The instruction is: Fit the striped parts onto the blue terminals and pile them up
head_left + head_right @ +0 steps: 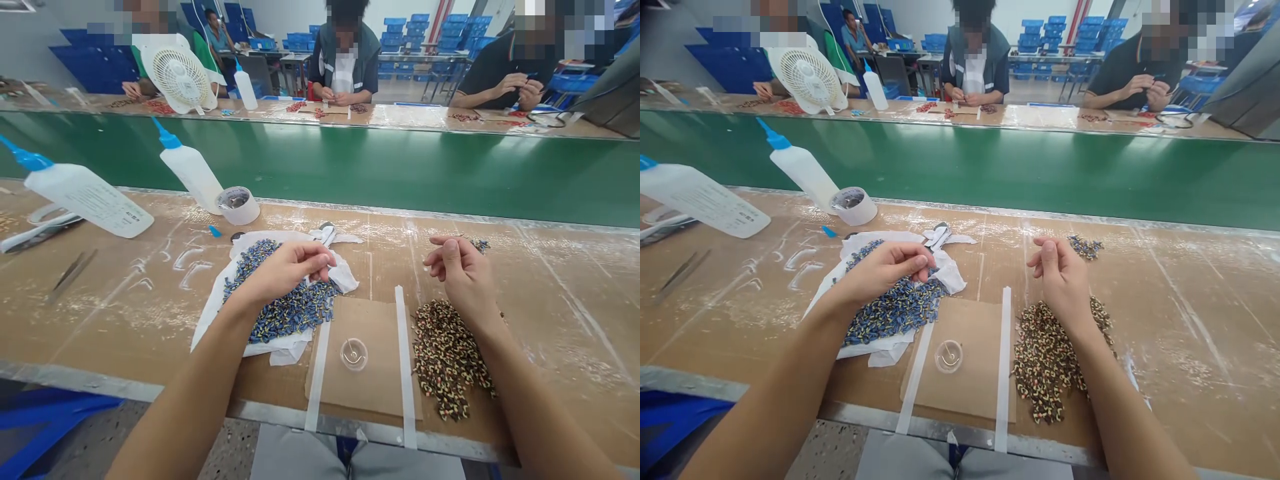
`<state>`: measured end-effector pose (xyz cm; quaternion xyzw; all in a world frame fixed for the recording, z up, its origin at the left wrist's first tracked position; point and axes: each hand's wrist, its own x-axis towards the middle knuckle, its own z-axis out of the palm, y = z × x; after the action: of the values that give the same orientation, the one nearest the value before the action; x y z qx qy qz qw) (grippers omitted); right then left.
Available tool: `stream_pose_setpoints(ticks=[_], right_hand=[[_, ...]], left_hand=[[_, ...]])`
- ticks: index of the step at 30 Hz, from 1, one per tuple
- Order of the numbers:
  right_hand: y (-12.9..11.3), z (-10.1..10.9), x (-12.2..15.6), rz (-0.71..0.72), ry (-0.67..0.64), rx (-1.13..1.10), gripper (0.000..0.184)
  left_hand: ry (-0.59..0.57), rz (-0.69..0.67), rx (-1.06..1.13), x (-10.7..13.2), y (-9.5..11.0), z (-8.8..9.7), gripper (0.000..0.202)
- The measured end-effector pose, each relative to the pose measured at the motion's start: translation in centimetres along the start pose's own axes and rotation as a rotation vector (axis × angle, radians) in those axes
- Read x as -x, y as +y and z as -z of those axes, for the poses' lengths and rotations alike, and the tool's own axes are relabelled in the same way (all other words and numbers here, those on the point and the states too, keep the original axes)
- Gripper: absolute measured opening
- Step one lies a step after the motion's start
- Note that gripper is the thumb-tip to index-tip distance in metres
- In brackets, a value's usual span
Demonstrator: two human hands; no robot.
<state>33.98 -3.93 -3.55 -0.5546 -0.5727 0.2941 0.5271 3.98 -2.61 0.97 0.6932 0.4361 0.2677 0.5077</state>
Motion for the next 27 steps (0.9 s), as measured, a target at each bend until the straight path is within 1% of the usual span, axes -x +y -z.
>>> stream_pose_setpoints(ticks=[2,4,6,8,10,14,17,19,23,27], right_hand=[[-0.4,-0.2,0.3,-0.017,-0.035,-0.046,0.035],[-1.0,-0.5,0.8,-0.061,-0.134,-0.132,0.036],[-1.9,-0.9,1.6,-0.1,-0.308,-0.205,0.037],[-2.7,-1.5,2.4,-0.105,-0.489,-0.229,0.036],[-3.2,-2.0,3.1,-0.092,-0.605,-0.212,0.033],[-3.4,-2.7,4.0,-0.094,-0.675,-0.14,0.03],[-3.5,-2.8,4.4,-0.12,-0.794,-0.132,0.029],[-3.6,-2.9,4.8,-0.107,-0.863,-0.094,0.027],[-3.8,-3.8,5.8,0.004,-0.875,0.05,0.02],[-3.5,-5.0,6.6,0.083,-0.902,0.031,0.012]], left_hand=[[-0.081,0.014,0.151,-0.3,-0.2,-0.9,0.024],[-0.147,0.026,0.287,-0.6,-0.4,-1.7,0.025],[-0.185,0.044,0.366,-0.8,-0.7,-2.5,0.023],[-0.192,0.067,0.385,-1.0,-0.9,-3.1,0.019],[-0.189,0.079,0.373,-1.1,-1.1,-3.6,0.018],[-0.23,0.058,0.317,-1.2,-1.2,-4.2,0.017],[-0.217,0.023,0.255,-1.2,-1.4,-4.5,0.014],[-0.207,0.025,0.238,-1.2,-1.7,-4.6,0.012],[-0.213,0.044,0.243,-1.3,-1.8,-5.0,0.008],[-0.217,0.092,0.273,-1.4,-2.1,-5.5,0.006]])
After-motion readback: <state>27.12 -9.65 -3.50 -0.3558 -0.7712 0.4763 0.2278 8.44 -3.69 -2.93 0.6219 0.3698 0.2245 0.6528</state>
